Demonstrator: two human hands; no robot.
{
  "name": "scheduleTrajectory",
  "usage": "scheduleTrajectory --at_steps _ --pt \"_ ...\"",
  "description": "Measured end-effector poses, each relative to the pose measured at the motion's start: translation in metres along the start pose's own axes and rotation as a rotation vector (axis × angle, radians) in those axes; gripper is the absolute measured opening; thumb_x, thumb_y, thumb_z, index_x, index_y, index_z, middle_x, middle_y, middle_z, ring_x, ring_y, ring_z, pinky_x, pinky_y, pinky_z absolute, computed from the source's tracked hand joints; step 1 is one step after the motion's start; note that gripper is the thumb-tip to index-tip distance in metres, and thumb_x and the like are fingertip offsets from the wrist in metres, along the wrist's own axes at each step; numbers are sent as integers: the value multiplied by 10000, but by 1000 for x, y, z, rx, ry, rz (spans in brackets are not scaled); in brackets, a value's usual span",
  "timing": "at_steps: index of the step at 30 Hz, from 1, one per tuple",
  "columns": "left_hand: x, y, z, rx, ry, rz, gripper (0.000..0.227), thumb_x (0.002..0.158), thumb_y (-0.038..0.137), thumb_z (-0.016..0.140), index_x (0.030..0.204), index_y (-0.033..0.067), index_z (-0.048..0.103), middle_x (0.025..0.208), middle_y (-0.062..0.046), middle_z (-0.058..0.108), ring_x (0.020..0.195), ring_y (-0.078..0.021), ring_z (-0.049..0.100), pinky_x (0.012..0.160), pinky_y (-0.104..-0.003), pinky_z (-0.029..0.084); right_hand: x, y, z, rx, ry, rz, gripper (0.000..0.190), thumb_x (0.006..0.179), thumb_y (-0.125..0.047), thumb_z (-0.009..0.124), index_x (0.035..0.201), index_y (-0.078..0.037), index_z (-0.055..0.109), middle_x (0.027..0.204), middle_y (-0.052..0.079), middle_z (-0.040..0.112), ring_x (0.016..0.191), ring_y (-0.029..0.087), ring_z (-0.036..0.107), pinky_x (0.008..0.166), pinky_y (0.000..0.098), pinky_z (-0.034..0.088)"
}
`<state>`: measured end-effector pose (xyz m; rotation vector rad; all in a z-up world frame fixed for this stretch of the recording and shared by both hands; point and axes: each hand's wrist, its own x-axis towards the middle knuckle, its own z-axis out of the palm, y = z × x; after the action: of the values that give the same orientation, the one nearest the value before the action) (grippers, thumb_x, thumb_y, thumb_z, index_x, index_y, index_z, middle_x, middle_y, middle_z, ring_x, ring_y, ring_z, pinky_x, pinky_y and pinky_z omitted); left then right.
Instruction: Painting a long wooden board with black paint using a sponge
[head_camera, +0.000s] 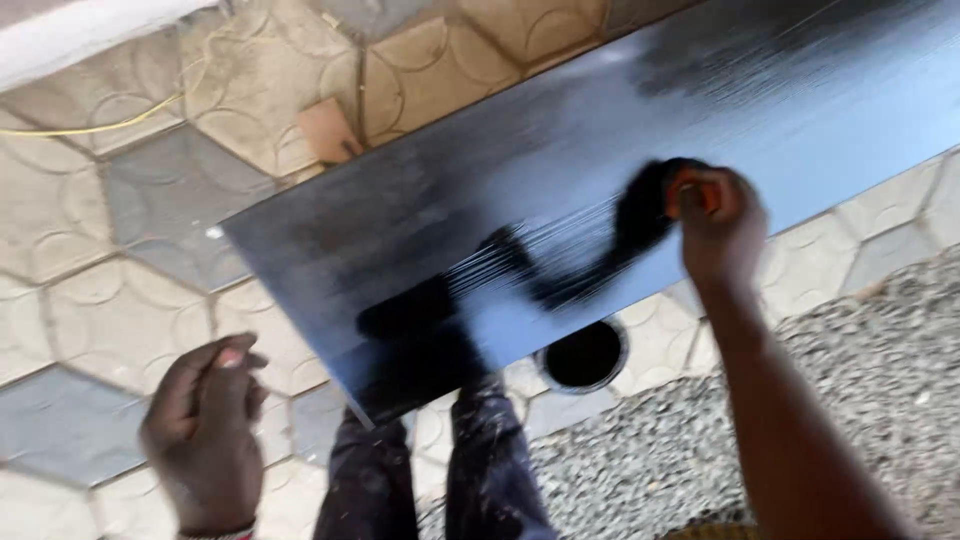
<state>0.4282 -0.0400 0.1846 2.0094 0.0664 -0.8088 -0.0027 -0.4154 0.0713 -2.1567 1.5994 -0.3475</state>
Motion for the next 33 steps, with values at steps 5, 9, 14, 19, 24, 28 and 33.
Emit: scheduleTrajectory --at_steps 5,9,14,19,24,28,33 --pt "4 37 4 -31 -56 217 235 1249 94 645 1293 -80 798 959 -203 749 770 -195 623 662 -295 468 -191 -241 155 321 72 58 253 850 -233 955 1099 -221 913 1025 -44 894 818 127 848 654 283 635" --pt "-1 71 5 -11 -99 267 263 1247 116 620 1285 -80 791 1003 -202 777 791 -177 635 679 -284 483 -277 -399 193 204 -297 -318 215 953 -115 694 1163 -135 735 787 55 669 563 266 652 420 461 444" --pt "-8 68 15 63 -132 190 285 1252 136 619 1306 -69 811 1004 -202 789 831 -187 669 723 -301 513 -242 -239 185 98 -83 11 131 968 -347 868 993 -228 820 957 1 766 815 273 745 658 425 566" --pt "-11 51 30 25 -119 143 276 1264 130 611 1278 -69 802 997 -179 769 830 -202 665 714 -300 498 -19 69 14 -325 -222 35 174 1222 -158 728 1098 -111 841 1019 94 814 867 294 757 698 452 562" --pt "-4 51 34 -15 -77 151 280 1269 134 624 1263 -81 804 965 -183 755 866 -211 698 693 -304 516 12 25 -6 49 25 -83 330 1119 105 623 1209 -110 856 1174 50 876 1129 199 828 996 352 623" --pt "3 65 24 -6 -34 191 315 1240 201 636 1238 -48 830 803 -158 694 801 -188 695 659 -289 505 -140 -178 129 73 132 -49 207 1021 -157 740 1189 -215 847 1099 18 837 916 263 767 748 424 568" --pt "-6 89 23 -33 -77 229 326 1242 203 618 1258 -59 812 910 -181 769 732 -157 618 666 -286 496 -264 -395 209 190 -333 -198 46 942 -134 714 976 -143 685 841 78 689 674 363 692 493 547 475"
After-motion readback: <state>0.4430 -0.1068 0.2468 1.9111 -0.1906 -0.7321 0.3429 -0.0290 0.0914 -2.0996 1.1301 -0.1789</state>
